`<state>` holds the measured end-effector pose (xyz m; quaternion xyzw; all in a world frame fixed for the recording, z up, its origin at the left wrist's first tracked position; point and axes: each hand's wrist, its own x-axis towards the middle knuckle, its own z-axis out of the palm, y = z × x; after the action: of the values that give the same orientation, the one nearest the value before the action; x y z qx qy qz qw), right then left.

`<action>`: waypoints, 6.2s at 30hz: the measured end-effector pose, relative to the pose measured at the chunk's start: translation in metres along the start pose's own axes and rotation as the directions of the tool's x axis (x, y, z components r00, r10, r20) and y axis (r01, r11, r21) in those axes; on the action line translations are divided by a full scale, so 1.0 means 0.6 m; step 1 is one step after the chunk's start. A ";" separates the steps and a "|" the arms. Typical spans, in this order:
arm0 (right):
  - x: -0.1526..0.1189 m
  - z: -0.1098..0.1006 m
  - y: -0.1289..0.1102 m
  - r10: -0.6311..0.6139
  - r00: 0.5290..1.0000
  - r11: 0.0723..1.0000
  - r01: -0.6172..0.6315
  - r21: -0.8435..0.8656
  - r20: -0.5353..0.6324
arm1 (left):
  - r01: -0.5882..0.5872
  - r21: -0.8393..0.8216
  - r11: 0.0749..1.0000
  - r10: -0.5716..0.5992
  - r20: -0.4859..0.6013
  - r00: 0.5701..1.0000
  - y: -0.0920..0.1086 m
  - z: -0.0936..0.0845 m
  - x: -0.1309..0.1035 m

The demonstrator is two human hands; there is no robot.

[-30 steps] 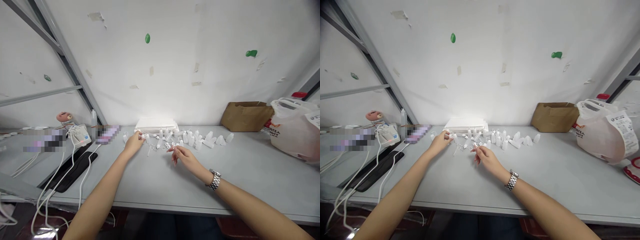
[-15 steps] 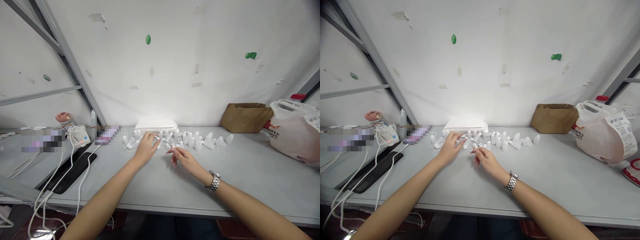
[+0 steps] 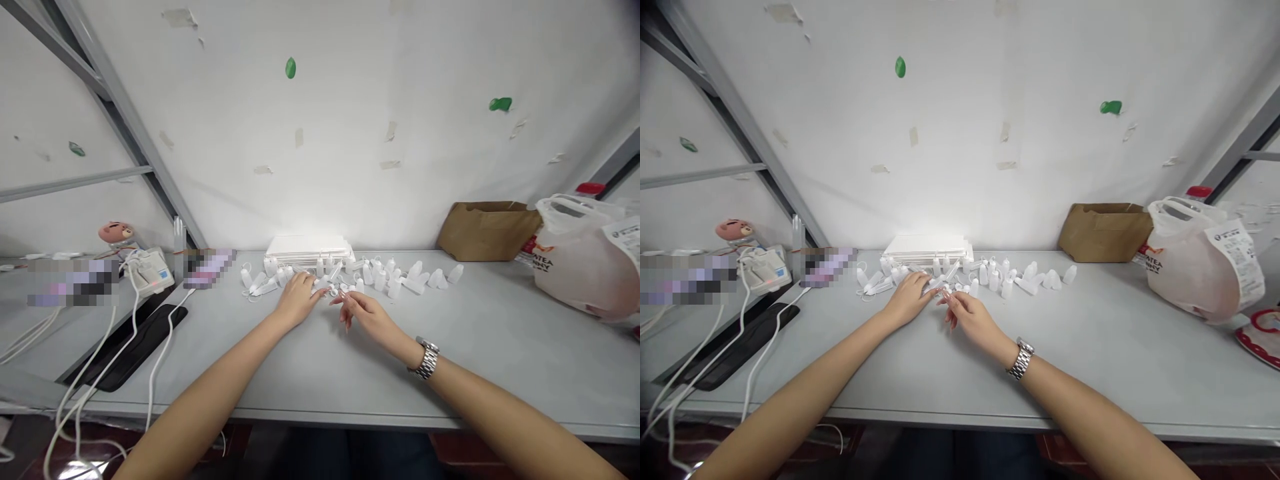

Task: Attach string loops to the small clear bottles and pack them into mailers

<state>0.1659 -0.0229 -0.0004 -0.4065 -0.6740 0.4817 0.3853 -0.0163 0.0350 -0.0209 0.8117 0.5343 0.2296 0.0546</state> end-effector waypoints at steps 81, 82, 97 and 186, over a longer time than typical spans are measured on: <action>-0.016 -0.089 -0.038 0.101 0.985 0.681 0.033 -0.731 0.139 | 0.232 0.069 0.970 -0.237 0.077 0.968 0.015 -0.048 -0.023; -0.018 -0.085 -0.042 0.138 0.979 0.682 0.013 -0.731 0.147 | 0.232 0.076 0.970 -0.238 0.072 0.969 0.015 -0.049 -0.023; 0.013 -0.119 -0.018 -0.173 0.960 0.669 -0.050 -0.742 -0.221 | 0.319 0.190 0.928 -0.330 0.027 0.944 0.025 -0.073 -0.021; 0.036 -0.222 0.054 0.032 0.781 0.380 -0.586 -0.715 -0.623 | 0.287 -0.088 0.954 -0.243 0.335 0.911 -0.007 -0.048 -0.024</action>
<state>0.2850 0.0486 0.0031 -0.7812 -0.5989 -0.0045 0.1762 -0.0369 0.0193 -0.0012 0.7525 0.6066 0.1210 0.2262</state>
